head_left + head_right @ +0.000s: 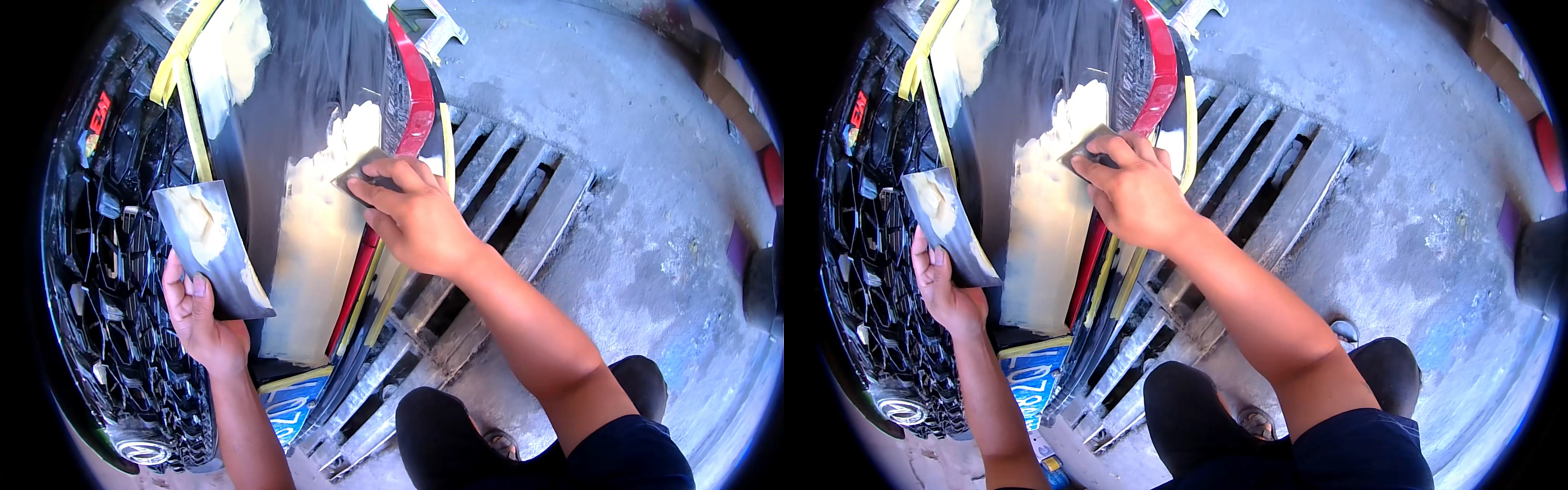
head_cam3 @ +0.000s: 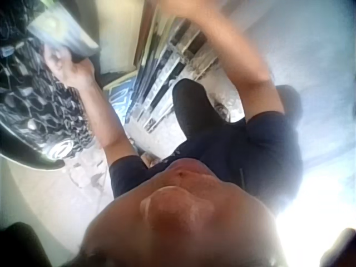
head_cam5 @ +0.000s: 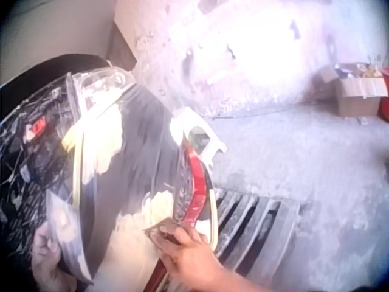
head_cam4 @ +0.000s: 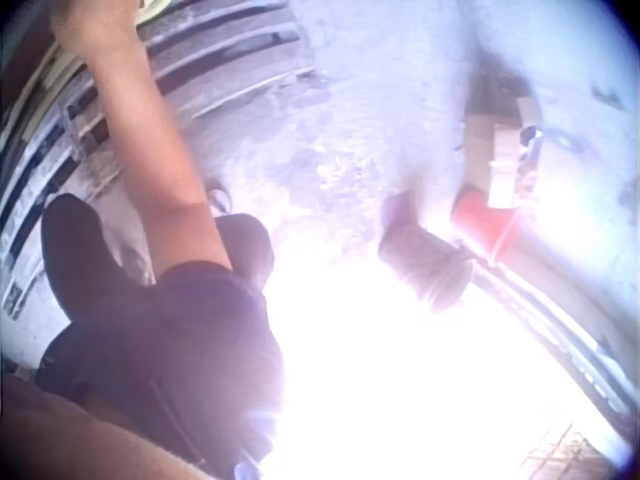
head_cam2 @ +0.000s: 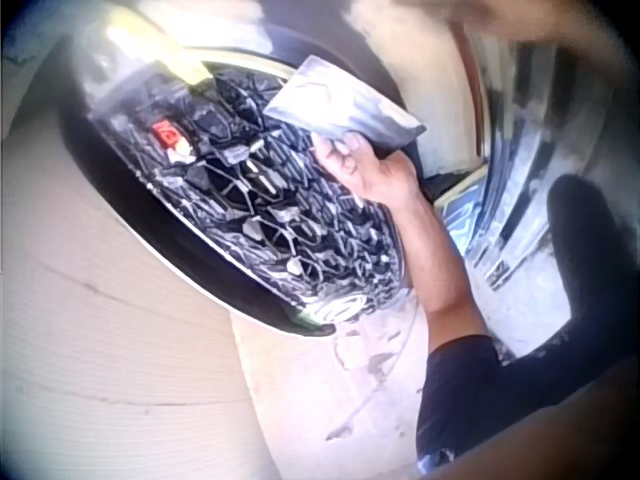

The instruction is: The person applies a beige body filler to the front bumper of a black car using a metal putty knife. They spread the filler over a taped-off area and smooth it with a smaller scraper, working along the bumper's edge.

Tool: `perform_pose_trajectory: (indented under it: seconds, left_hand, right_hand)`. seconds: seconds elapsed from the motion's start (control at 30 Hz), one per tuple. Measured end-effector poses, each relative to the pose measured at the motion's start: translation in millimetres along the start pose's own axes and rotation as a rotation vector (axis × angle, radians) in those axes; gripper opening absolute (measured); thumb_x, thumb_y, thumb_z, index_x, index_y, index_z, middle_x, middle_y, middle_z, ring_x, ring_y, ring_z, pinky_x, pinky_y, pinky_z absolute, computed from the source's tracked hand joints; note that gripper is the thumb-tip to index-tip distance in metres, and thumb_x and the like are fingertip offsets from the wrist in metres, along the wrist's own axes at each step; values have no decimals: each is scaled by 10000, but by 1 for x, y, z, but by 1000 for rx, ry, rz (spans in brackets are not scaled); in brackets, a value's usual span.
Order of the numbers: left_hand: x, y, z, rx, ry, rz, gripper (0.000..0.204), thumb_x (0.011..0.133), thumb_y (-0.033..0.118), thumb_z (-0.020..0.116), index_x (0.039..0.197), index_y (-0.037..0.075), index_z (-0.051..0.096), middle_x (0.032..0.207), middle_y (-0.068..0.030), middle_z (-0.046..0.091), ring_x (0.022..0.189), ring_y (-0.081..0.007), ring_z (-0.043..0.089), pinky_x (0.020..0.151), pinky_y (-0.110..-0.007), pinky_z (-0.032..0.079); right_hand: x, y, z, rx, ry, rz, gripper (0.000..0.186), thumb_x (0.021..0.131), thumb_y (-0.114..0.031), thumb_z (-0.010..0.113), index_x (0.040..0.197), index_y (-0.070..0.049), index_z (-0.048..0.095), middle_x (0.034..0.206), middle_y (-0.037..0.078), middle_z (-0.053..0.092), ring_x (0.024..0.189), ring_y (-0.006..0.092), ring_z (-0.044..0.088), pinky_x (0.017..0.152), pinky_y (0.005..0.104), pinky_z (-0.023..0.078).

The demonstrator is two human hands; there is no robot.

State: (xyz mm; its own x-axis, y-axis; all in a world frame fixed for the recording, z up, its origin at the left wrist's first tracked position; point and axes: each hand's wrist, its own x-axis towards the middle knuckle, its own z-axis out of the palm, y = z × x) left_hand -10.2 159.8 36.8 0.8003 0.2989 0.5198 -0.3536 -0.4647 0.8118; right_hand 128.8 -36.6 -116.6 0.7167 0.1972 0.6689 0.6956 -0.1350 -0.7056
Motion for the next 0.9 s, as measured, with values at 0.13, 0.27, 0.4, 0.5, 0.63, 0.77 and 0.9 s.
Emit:
perform_pose_trajectory:
  seconds: [0.13, 0.27, 0.4, 0.5, 0.63, 0.77, 0.9]
  left_hand:
    - [1, 1, 0, 7, -21, 2, 445, 953, 92, 501, 1372, -24, 407, 1318, -132, 535, 1209, -196, 514, 1068, -337, 357]
    - [2, -1, 1, -14, -25, 0, 448, 951, 92, 504, 1373, -25, 408, 1320, -129, 535, 1212, -198, 511, 1071, -337, 353]
    - [0, 1, 0, -7, -6, -5, 449, 949, 90, 508, 1371, -26, 407, 1323, -132, 533, 1218, -201, 509, 1075, -340, 351]
    - [1, 1, -1, -8, -14, -5, 452, 948, 92, 511, 1370, -30, 404, 1325, -136, 531, 1221, -205, 508, 1075, -343, 353]
    - [3, -2, 0, -8, -5, -11, 452, 948, 94, 511, 1368, -35, 401, 1324, -140, 531, 1220, -207, 510, 1073, -345, 360]
    - [1, 1, 1, 3, 4, -10, 446, 950, 87, 504, 1368, -31, 402, 1326, -139, 530, 1217, -206, 514, 1073, -346, 362]
    - [2, -1, 4, 6, -7, 3, 443, 955, 93, 507, 1367, -33, 401, 1317, -143, 538, 1208, -206, 522, 1066, -347, 372]
  right_hand:
    - [28, 16, -16, 14, 79, 39, 386, 829, -109, 658, 1215, -103, 648, 1216, 139, 572, 1133, 339, 546, 974, 405, 445]
    - [46, 22, -5, 44, 87, 62, 390, 825, -93, 658, 1215, -91, 644, 1222, 133, 570, 1126, 340, 548, 975, 395, 445]
    - [2, -1, -3, 89, -67, 76, 401, 814, -52, 663, 1215, -67, 638, 1227, 144, 567, 1120, 342, 555, 978, 384, 447]
    - [-2, 3, -15, 125, -102, 114, 380, 825, -64, 658, 1205, -64, 644, 1231, 156, 567, 1137, 341, 555, 986, 389, 447]
    - [30, 9, -16, 59, 59, 130, 350, 860, -140, 630, 1201, -62, 644, 1209, 147, 580, 1109, 342, 560, 965, 394, 459]
    - [-7, -24, 7, -51, -21, 206, 382, 839, -156, 646, 1220, -141, 639, 1239, 97, 525, 1132, 337, 522, 928, 458, 452]
    - [-56, -61, 21, -74, -75, 267, 417, 800, -136, 675, 1213, -164, 629, 1238, 75, 484, 1180, 338, 454, 883, 485, 433]
